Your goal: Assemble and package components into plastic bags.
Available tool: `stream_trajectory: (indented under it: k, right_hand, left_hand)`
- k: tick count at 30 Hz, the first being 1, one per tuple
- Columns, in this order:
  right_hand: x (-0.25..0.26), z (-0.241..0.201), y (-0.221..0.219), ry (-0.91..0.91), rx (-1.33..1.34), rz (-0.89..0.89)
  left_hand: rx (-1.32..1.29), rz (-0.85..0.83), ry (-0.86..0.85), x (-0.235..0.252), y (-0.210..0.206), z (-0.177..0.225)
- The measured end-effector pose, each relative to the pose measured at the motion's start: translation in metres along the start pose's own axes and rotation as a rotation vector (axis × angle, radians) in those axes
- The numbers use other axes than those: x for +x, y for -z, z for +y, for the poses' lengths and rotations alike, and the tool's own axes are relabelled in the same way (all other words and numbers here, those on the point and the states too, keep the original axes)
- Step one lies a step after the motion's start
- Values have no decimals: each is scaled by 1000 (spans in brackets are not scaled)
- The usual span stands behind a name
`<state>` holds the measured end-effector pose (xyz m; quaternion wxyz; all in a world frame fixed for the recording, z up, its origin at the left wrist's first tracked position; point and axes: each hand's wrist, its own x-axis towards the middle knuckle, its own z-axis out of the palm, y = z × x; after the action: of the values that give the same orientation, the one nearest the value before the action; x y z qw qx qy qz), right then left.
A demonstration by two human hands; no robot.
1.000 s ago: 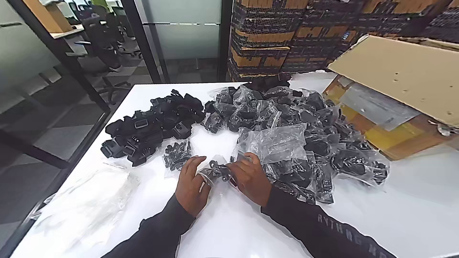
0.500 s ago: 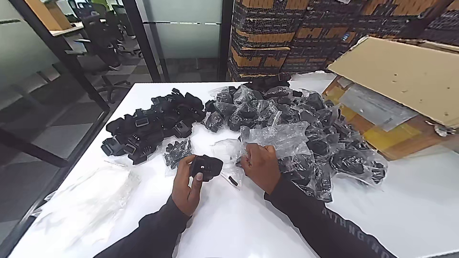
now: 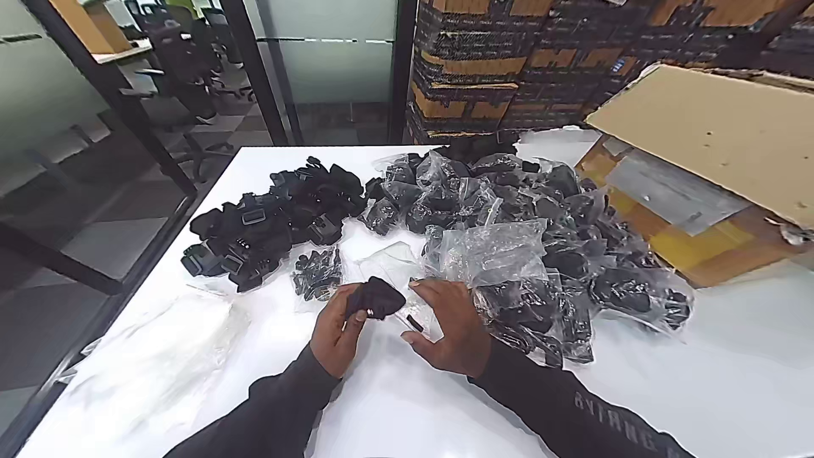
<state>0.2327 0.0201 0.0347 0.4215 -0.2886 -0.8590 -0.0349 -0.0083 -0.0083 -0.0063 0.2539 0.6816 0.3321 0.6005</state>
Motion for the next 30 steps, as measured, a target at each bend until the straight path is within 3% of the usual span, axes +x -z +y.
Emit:
stream_trajectory:
  k: [4,13,30]
  right_hand:
    - [-4,-4,-8,21,78,-85]
    - [-4,1,-11,-9,439,-289]
    - [-5,10,-2,201,193,-173]
  left_hand:
    - [36,-190,-103,-4,-2,0]
    - [-37,-318,-115,-2,-4,3]
    - [115,-301,125,-6,-4,2]
